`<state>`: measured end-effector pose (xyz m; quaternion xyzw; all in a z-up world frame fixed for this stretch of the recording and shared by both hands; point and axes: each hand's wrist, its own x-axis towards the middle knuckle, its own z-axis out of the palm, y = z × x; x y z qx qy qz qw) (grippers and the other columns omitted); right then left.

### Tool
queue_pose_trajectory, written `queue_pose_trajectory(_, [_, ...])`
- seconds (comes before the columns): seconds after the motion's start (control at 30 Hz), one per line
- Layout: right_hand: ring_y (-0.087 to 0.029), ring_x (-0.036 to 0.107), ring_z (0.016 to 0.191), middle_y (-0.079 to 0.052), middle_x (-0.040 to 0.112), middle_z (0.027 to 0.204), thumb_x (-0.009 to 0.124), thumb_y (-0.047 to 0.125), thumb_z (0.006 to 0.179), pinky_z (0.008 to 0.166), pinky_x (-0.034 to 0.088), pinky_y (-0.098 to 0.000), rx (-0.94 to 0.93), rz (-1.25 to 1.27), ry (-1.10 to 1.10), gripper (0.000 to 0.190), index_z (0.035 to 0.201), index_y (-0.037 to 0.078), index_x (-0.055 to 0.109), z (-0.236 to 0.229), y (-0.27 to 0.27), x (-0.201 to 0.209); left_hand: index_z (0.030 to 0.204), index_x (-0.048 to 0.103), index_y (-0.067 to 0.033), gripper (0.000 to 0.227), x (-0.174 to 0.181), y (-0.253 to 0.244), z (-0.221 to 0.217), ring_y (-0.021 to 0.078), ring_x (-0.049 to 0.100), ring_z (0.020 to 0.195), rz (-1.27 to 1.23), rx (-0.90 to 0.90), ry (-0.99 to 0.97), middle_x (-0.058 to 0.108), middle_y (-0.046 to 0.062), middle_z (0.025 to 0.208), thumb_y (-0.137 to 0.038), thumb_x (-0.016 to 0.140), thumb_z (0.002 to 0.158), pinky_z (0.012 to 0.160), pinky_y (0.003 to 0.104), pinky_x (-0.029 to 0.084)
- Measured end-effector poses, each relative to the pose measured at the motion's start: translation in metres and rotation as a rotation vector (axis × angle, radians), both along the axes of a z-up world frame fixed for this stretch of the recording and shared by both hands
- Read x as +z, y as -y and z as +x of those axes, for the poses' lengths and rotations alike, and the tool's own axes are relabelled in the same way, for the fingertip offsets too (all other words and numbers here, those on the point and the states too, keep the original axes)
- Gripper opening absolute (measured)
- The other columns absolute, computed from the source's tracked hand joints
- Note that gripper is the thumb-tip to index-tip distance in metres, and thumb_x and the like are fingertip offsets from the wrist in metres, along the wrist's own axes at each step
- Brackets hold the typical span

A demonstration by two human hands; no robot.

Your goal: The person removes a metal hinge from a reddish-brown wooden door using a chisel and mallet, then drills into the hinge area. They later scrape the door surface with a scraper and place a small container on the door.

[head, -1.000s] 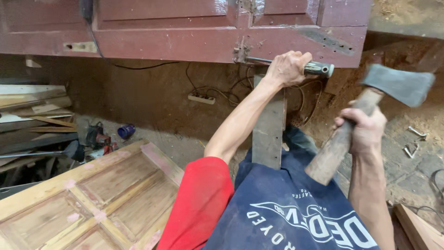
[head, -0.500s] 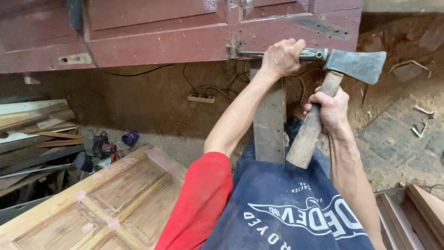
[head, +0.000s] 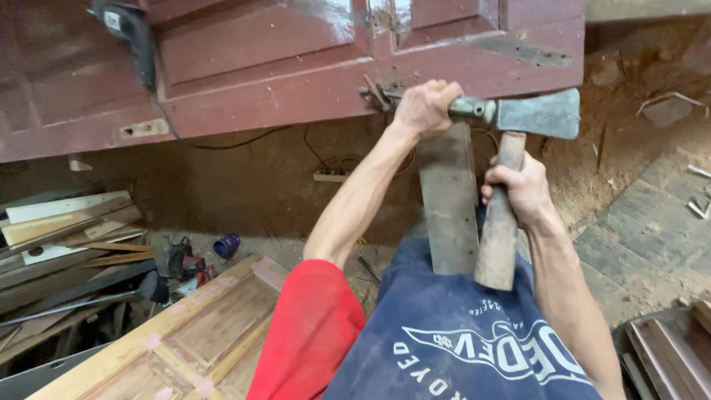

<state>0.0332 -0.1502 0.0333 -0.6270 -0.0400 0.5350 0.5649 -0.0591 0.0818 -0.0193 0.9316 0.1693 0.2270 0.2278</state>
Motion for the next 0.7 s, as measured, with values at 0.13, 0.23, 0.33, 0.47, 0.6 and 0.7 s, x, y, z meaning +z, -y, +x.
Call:
queue_pose_trajectory(0.13, [-0.018,0.062,0.059,-0.008,0.06,0.078,0.064,0.004,0.084,0.052,0.054,-0.0339,-0.054,-0.042,0.063,0.027,0.108,-0.001,0.054,0.023,0.026,0.003,0.084,0.059,-0.0166,0.027,0.038,0.022,-0.034,0.0243,0.061,0.065,0.077,0.068,0.382,0.059,0.003,0.07,-0.019,0.086,0.079,0.06,0.039,0.05])
queue_pose_trajectory(0.23, [-0.018,0.062,0.062,-0.009,0.06,0.08,0.062,0.005,0.087,0.055,0.056,-0.0352,-0.149,-0.078,0.094,0.024,0.109,-0.001,0.054,0.046,0.041,0.016,0.083,0.06,-0.0082,0.029,0.068,0.016,-0.043,0.0166,0.058,0.051,-0.18,0.257,0.984,0.062,0.002,0.063,-0.02,0.085,0.092,0.051,0.032,0.049])
queue_pose_trajectory(0.33, [-0.02,0.062,0.064,-0.012,0.06,0.082,0.061,0.003,0.089,0.056,0.055,-0.036,-0.132,-0.062,0.179,0.022,0.109,-0.003,0.053,0.052,0.032,0.026,0.083,0.058,-0.0119,0.034,0.097,-0.044,-0.088,0.0128,0.058,0.054,0.242,0.548,0.666,0.059,-0.001,0.065,-0.032,0.084,0.093,0.05,0.024,0.049])
queue_pose_trajectory(0.47, [-0.02,0.063,0.065,-0.011,0.06,0.085,0.062,0.002,0.089,0.059,0.054,-0.0342,-0.012,-0.047,0.178,0.022,0.109,-0.002,0.055,0.052,-0.005,0.018,0.087,0.062,-0.0125,0.04,0.08,-0.087,-0.095,0.0111,0.06,0.062,-0.103,0.702,0.38,0.064,0.001,0.076,-0.046,0.082,0.092,0.056,0.028,0.055])
queue_pose_trajectory(0.6, [-0.018,0.062,0.063,-0.009,0.061,0.084,0.065,0.003,0.087,0.057,0.054,-0.0348,0.181,-0.081,0.176,0.021,0.105,-0.001,0.056,0.04,-0.05,-0.004,0.084,0.062,-0.0041,0.07,0.032,-0.07,-0.076,0.0219,0.067,0.06,-0.746,0.892,-0.276,0.064,0.007,0.073,-0.069,0.08,0.063,0.055,0.04,0.063])
queue_pose_trajectory(0.7, [-0.018,0.063,0.063,-0.01,0.063,0.083,0.066,0.004,0.086,0.058,0.054,-0.0343,0.358,-0.083,0.185,0.018,0.101,-0.001,0.057,0.035,-0.078,-0.015,0.088,0.076,-0.0069,0.047,0.013,-0.058,-0.073,0.0294,0.074,0.078,-0.724,0.987,-0.258,0.075,0.012,0.081,-0.048,0.077,0.066,0.075,0.045,0.059])
